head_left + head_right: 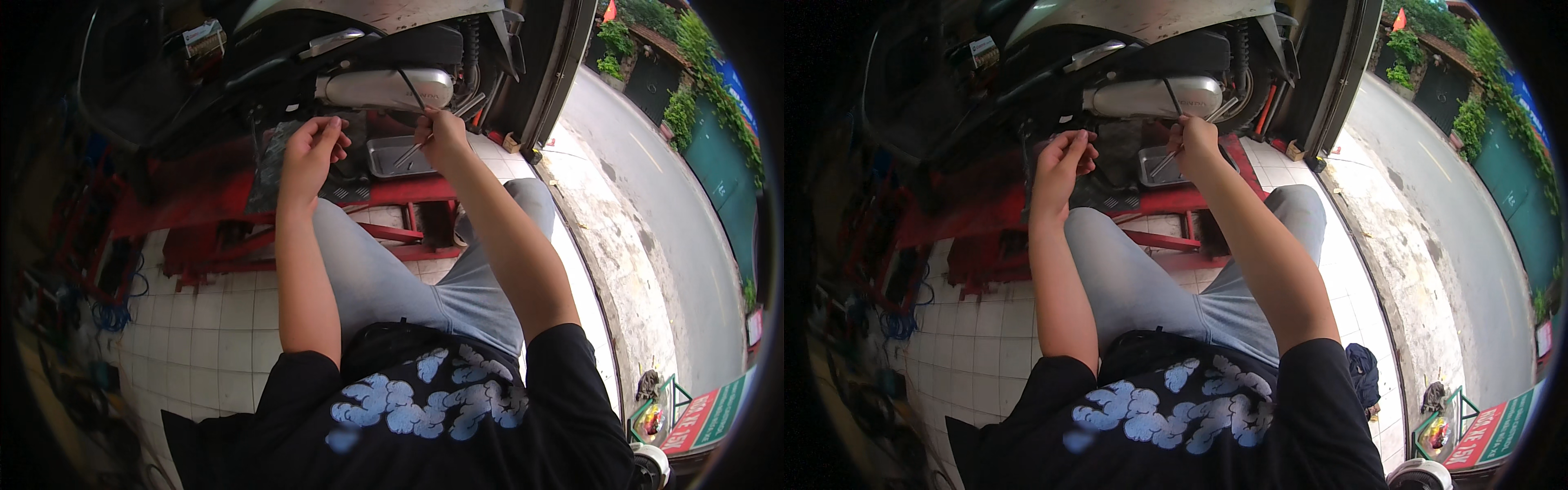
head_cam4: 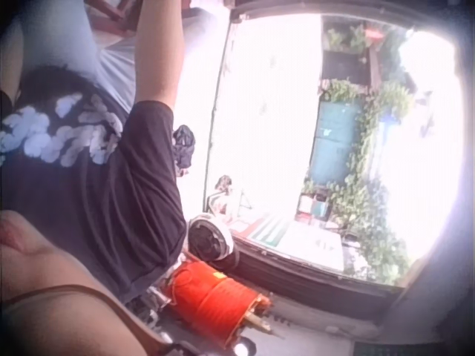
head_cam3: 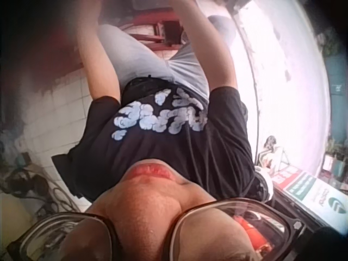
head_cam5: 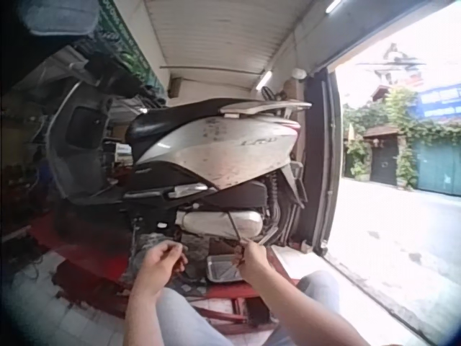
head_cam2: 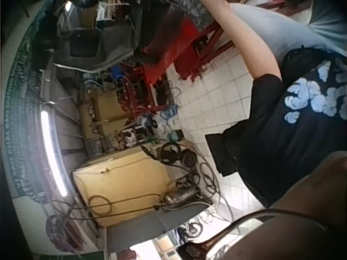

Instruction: The person removes bolts from a motorcycle engine cover using a T-handle socket wrench and places them into a metal tray.

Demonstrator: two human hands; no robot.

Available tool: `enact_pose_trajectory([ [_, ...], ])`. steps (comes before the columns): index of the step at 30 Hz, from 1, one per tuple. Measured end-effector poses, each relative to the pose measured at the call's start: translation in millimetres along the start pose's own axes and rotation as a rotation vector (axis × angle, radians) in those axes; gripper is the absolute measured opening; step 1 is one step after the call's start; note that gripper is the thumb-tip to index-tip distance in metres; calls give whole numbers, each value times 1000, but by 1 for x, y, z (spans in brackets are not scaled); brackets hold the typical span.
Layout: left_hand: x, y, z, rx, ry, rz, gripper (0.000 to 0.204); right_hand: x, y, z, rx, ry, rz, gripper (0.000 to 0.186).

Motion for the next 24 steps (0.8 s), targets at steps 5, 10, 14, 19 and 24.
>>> enact_pose_trajectory([
  [5,-2,-2,-4,-3,23,-15,24,1,-23,-3,-79,-399,-137,6],
  [10,-4,-2,-5,13,-3,-14,24,1,-29,-10,382,815,-6,11],
  [14,-2,-2,-3,-6,5,-2,24,-14,0,-15,681,1876,285,10],
  [19,-4,-2,-4,4,14,-4,24,5,-19,-15,90,314,-36,10],
  [24,-5,-2,-4,17,5,-6,24,-5,-18,-8,46,-46,-42,5],
])
Point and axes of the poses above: each hand's wrist, its own y-axis away from the middle knuckle, its own x-axis out of the back of the hand, z = x × y, the point moved 2 cm from there along -y, towards the middle knuckle, and after that the axes turned 9 degrees about -x, right-handed, at the moved point
